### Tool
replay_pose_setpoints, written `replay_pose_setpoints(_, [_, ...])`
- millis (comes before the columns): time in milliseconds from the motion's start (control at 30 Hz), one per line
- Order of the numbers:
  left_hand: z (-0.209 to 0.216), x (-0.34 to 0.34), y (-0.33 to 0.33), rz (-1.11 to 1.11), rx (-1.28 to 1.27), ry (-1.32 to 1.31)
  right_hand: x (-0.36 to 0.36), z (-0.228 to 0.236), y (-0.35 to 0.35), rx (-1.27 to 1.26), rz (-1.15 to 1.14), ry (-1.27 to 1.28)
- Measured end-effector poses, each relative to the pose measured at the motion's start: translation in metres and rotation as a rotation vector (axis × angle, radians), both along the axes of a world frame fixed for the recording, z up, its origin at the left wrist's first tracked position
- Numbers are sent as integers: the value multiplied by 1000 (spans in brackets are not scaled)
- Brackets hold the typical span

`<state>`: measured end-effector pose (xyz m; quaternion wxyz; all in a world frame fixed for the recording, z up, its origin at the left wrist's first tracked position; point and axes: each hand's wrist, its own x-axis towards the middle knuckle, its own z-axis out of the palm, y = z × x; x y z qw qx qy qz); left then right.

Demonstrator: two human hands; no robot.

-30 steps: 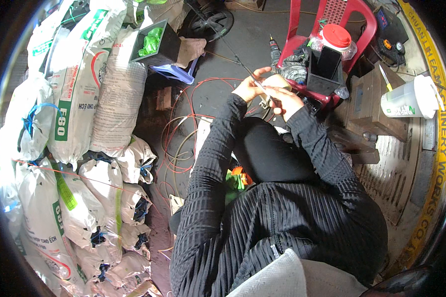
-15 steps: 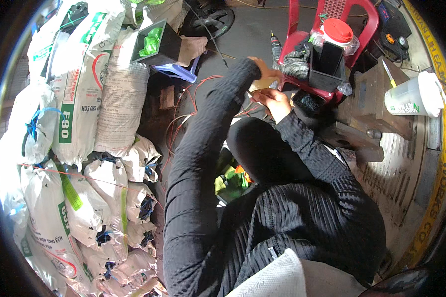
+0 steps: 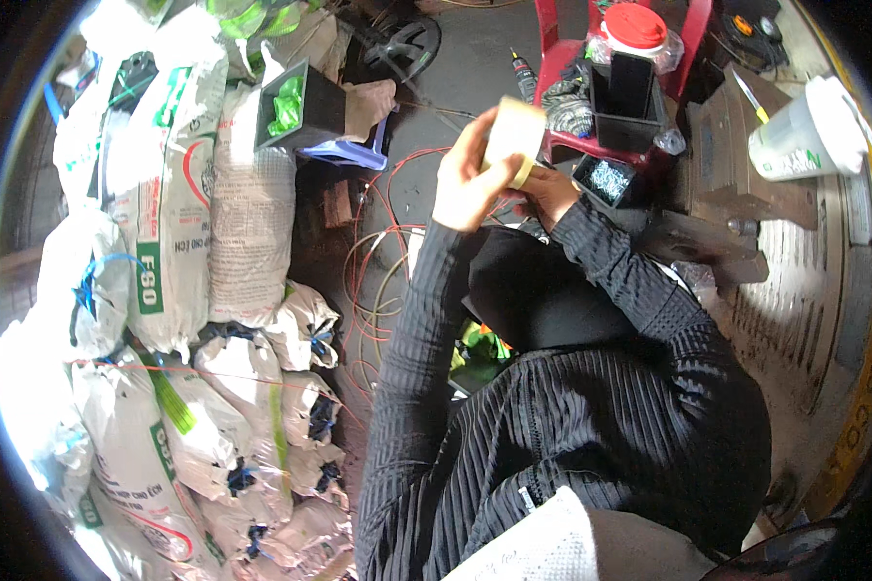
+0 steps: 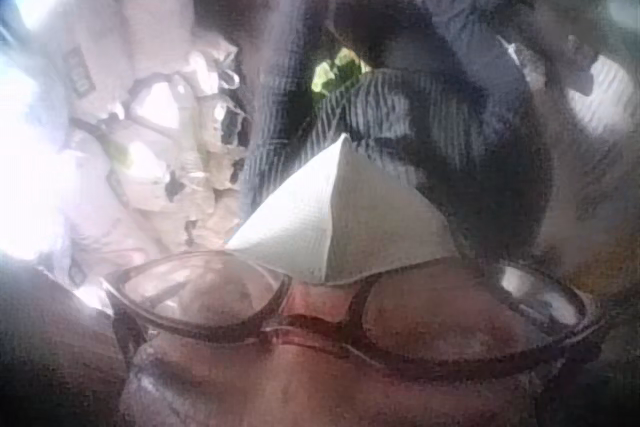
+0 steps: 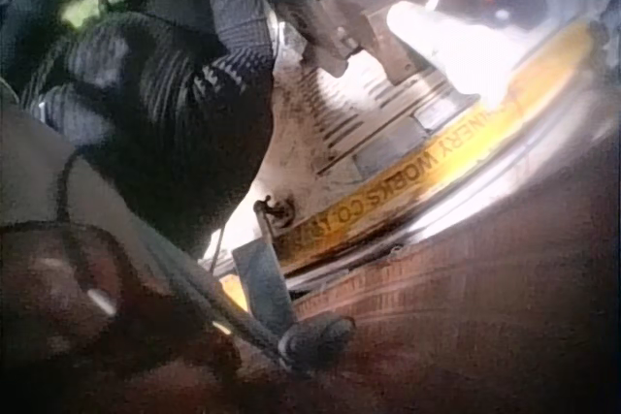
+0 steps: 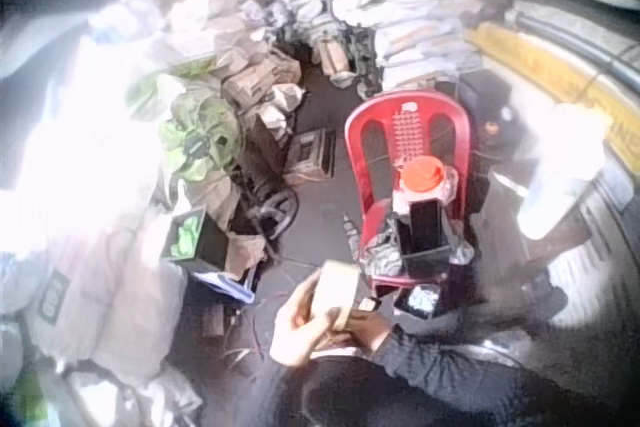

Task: The person sits on the floor and works on a small electronic device, using a soldering iron to heat components and applying tape to wires. They handle wires, a soldering iron, and tape while seated.

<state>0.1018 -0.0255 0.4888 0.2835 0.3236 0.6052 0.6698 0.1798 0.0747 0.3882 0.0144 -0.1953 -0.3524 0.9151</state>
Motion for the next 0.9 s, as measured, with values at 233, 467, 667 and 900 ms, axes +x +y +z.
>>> replay_pose_setpoints(233, [-40,32,-78,88,232,-162,-9,3,5,-192,-26,121])
replay_pose_setpoints(467, [-55,44,-106,391,-114,-61,-25,18,3,-322,120,51])
replay_pose_setpoints(667, [-53,43,-107,370,-179,19,-30,29,-5,543,153,129])
replay_pose_setpoints(900, [-71,34,-87,345,-205,20,-31,37,-2,1700,-400,440])
